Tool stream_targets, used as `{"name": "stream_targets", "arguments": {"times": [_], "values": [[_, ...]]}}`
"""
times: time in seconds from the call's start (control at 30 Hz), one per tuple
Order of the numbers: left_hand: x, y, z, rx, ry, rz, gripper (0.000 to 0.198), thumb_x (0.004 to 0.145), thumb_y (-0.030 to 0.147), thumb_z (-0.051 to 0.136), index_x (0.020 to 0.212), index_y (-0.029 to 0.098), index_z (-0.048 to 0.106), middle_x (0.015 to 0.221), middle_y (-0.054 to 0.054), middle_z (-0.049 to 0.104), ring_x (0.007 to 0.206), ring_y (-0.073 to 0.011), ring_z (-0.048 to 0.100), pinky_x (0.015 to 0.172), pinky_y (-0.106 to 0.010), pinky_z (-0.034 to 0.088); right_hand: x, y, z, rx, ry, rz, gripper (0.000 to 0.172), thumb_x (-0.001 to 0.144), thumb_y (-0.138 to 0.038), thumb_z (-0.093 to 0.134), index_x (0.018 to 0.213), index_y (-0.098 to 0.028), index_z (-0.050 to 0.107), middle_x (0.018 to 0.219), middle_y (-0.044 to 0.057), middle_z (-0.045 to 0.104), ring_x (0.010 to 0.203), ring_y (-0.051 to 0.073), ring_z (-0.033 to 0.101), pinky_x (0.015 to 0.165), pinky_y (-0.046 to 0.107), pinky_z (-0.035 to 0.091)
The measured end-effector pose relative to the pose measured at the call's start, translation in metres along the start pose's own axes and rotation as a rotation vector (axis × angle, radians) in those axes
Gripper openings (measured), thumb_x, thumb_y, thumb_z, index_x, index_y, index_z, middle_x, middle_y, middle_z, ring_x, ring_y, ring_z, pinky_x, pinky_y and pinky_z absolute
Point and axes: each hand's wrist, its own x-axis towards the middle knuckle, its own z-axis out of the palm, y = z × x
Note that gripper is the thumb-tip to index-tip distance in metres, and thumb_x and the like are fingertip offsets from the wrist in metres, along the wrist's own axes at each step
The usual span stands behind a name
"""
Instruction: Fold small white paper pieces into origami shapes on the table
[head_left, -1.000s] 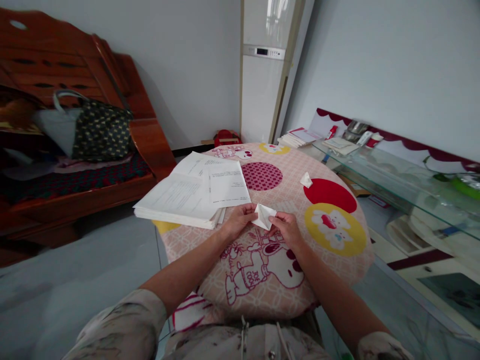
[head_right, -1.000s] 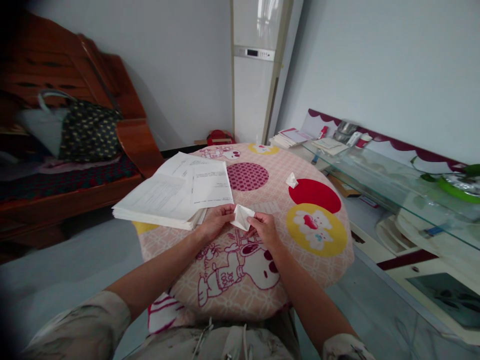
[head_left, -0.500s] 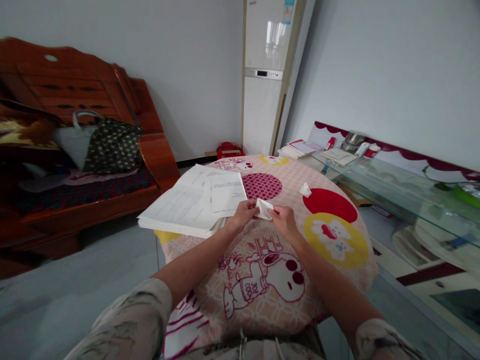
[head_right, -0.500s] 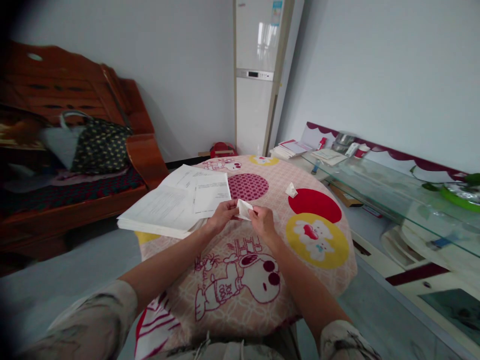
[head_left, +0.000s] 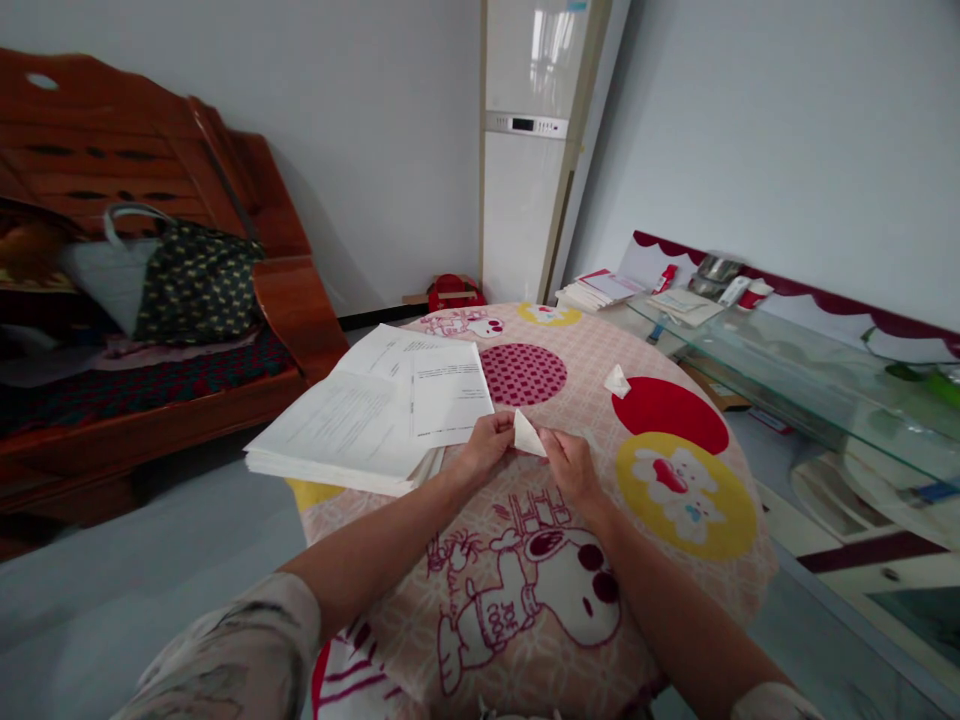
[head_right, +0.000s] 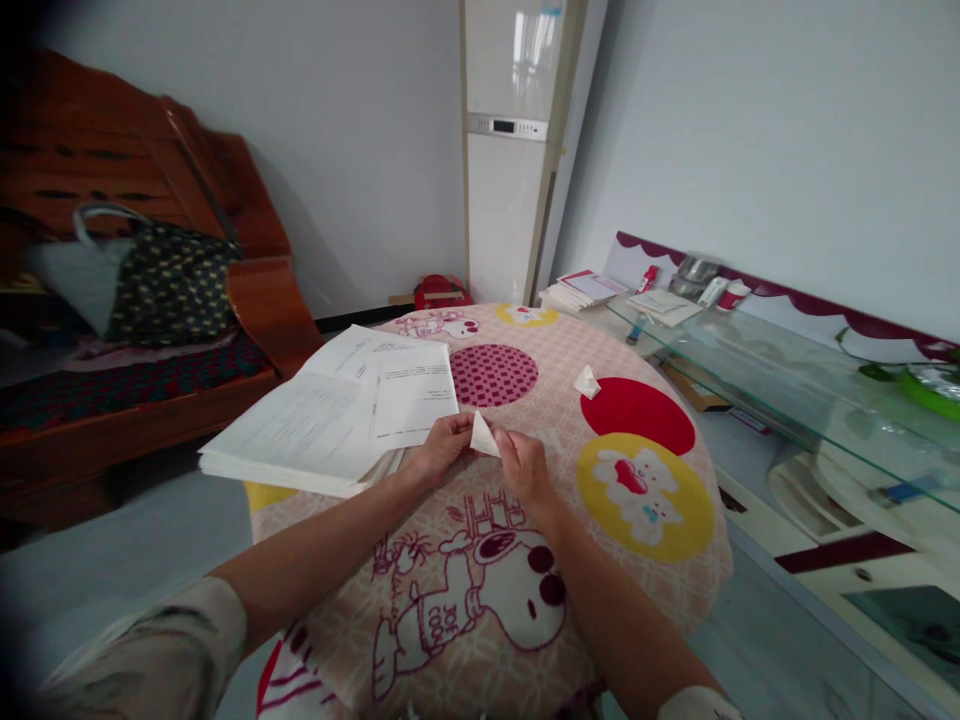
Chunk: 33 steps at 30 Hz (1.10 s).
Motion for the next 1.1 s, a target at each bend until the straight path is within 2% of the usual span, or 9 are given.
{"name": "stream_targets", "arguments": {"times": [0.1, 0.17, 0.3, 0.47, 0.6, 0.7, 0.8, 0.93, 1.1], "values": [[-0.002, 0.0, 0.001, -0.019, -0.03, -0.012, 0.03, 0.06, 0.031, 0.082, 0.08, 0.011, 0.073, 0.065, -0.004, 0.069, 0.056, -0.0131, 0.06, 0.06, -0.024, 0.048, 0.001, 0.005, 0.002, 0.063, -0.003, 0.057, 0.033, 0.083, -0.042, 0.06, 0.102, -0.019, 0.076, 0.086, 0.005, 0.075, 0.068, 0.021, 0.067, 0.055, 0.028, 0.051], [-0.002, -0.001, 0.0, 0.003, -0.044, -0.004, 0.031, 0.062, 0.034, 0.082, 0.081, 0.011, 0.074, 0.064, -0.004, 0.068, 0.056, -0.0126, 0.059, 0.059, -0.024, 0.046, 0.001, 0.006, 0.003, 0.129, 0.004, 0.146, 0.036, 0.078, -0.041, 0.066, 0.106, -0.019, 0.075, 0.082, 0.004, 0.076, 0.062, 0.02, 0.067, 0.049, 0.027, 0.051], [-0.001, -0.003, -0.001, 0.12, -0.043, 0.049, 0.032, 0.071, 0.042, 0.078, 0.078, 0.011, 0.074, 0.064, -0.003, 0.065, 0.057, -0.0103, 0.053, 0.054, -0.021, 0.037, 0.003, 0.008, 0.004, 0.194, 0.013, 0.274, 0.028, 0.069, -0.039, 0.073, 0.087, -0.017, 0.073, 0.066, 0.002, 0.071, 0.048, 0.016, 0.062, 0.04, 0.023, 0.045], [-0.002, -0.002, 0.001, 0.093, -0.044, 0.032, 0.049, 0.081, 0.059, 0.064, 0.077, 0.011, 0.07, 0.064, -0.003, 0.062, 0.056, -0.0109, 0.051, 0.054, -0.023, 0.036, 0.004, 0.014, 0.002, 0.224, 0.005, 0.288, 0.023, 0.07, -0.039, 0.073, 0.069, -0.018, 0.066, 0.053, -0.002, 0.062, 0.041, 0.013, 0.055, 0.036, 0.021, 0.04], [-0.002, 0.0, 0.0, 0.109, -0.032, 0.029, 0.039, 0.068, 0.048, 0.08, 0.072, 0.011, 0.068, 0.057, 0.002, 0.056, 0.05, -0.0074, 0.043, 0.049, -0.021, 0.029, 0.004, 0.013, 0.003, 0.221, -0.009, 0.265, 0.022, 0.07, -0.038, 0.073, 0.067, -0.019, 0.064, 0.05, -0.003, 0.059, 0.039, 0.012, 0.053, 0.036, 0.021, 0.039], [-0.002, -0.001, -0.002, 0.09, -0.009, 0.03, 0.033, 0.068, 0.042, 0.081, 0.071, 0.011, 0.069, 0.057, 0.001, 0.057, 0.05, -0.0071, 0.044, 0.049, -0.021, 0.028, 0.003, 0.01, 0.005, 0.247, -0.011, 0.271, 0.021, 0.07, -0.038, 0.073, 0.068, -0.019, 0.064, 0.049, -0.003, 0.06, 0.038, 0.012, 0.052, 0.036, 0.021, 0.039], [-0.003, 0.0, -0.002, 0.03, -0.006, 0.003, 0.032, 0.069, 0.041, 0.08, 0.074, 0.011, 0.071, 0.06, -0.001, 0.061, 0.051, -0.0078, 0.047, 0.051, -0.021, 0.032, 0.003, 0.008, 0.006, 0.31, 0.001, 0.291, 0.022, 0.07, -0.039, 0.072, 0.069, -0.019, 0.065, 0.049, -0.002, 0.061, 0.038, 0.012, 0.052, 0.037, 0.022, 0.039], [-0.006, 0.005, 0.0, -0.08, -0.018, -0.054, 0.035, 0.063, 0.038, 0.085, 0.082, 0.011, 0.073, 0.069, -0.004, 0.068, 0.058, -0.012, 0.058, 0.06, -0.025, 0.044, 0.001, 0.008, 0.003, 0.387, 0.009, 0.298, 0.023, 0.071, -0.041, 0.071, 0.071, -0.018, 0.066, 0.049, -0.001, 0.061, 0.039, 0.012, 0.052, 0.037, 0.022, 0.039], [-0.008, 0.008, 0.002, -0.12, 0.0, -0.085, 0.036, 0.06, 0.033, 0.087, 0.083, 0.011, 0.073, 0.07, -0.004, 0.07, 0.058, -0.0123, 0.059, 0.059, -0.024, 0.046, 0.0, 0.006, 0.001, 0.424, -0.009, 0.285, 0.02, 0.072, -0.038, 0.07, 0.07, -0.018, 0.066, 0.049, -0.002, 0.061, 0.039, 0.012, 0.052, 0.038, 0.022, 0.039]]}}
